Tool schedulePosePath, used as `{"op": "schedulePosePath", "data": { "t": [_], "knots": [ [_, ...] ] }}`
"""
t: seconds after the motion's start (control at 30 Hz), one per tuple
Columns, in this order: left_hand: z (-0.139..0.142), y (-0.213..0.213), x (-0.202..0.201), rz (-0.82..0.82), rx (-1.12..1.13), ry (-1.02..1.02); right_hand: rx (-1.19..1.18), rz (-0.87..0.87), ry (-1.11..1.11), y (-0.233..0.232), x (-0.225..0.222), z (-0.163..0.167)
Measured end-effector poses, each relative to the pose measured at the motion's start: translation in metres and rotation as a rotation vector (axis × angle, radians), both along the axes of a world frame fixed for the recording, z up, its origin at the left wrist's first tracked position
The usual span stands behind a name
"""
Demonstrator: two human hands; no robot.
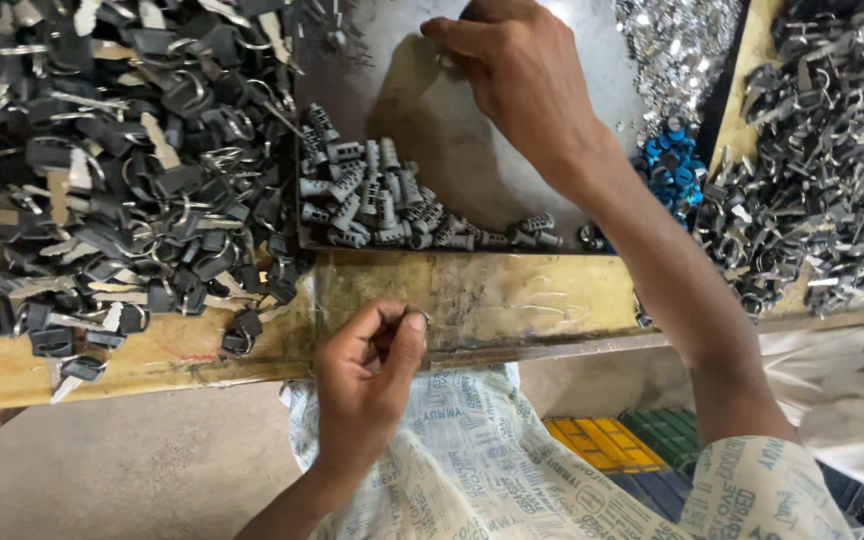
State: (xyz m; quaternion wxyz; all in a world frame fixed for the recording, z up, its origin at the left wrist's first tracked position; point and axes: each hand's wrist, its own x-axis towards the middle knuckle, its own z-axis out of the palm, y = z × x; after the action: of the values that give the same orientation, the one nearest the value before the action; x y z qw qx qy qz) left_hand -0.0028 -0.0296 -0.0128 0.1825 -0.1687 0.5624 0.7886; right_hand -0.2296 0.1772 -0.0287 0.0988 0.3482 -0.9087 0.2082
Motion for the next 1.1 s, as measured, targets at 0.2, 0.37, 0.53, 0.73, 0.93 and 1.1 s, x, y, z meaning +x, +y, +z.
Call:
{"op": "schedulePosePath", "data": {
  "t": [0.2,0.37,0.53,0.73,0.93,1.1],
  "knots": [
    [-0.011,0.001,0.002,-0.010,-0.089,0.016,0.194,0.005,0.034,-0.001,-0.017,-0.017],
    [-0.015,-0.002,-0.005,0.051,0.064,0.012,0.112,-0.027,-0.036,-0.015,0.006,0.007],
    [-0.016,0.004,-0.003,0.199,0.230,-0.029,-0.270,-0.072,-0.312,-0.036,0.138,0.060],
    [-0.011,0.030,0.015,0.374,0.439,-0.059,-0.388,-0.237,-0.044,-0.061,0.200,0.053],
    [-0.013,0.036,0.033,0.340,0.406,0.075,-0.489,-0.339,-0.020,-0.065,0.211,0.053],
    [-0.014,0.030,0.035,0.322,0.234,0.090,-0.510,-0.200,0.026,-0.054,0.212,0.046]
  ]
}}
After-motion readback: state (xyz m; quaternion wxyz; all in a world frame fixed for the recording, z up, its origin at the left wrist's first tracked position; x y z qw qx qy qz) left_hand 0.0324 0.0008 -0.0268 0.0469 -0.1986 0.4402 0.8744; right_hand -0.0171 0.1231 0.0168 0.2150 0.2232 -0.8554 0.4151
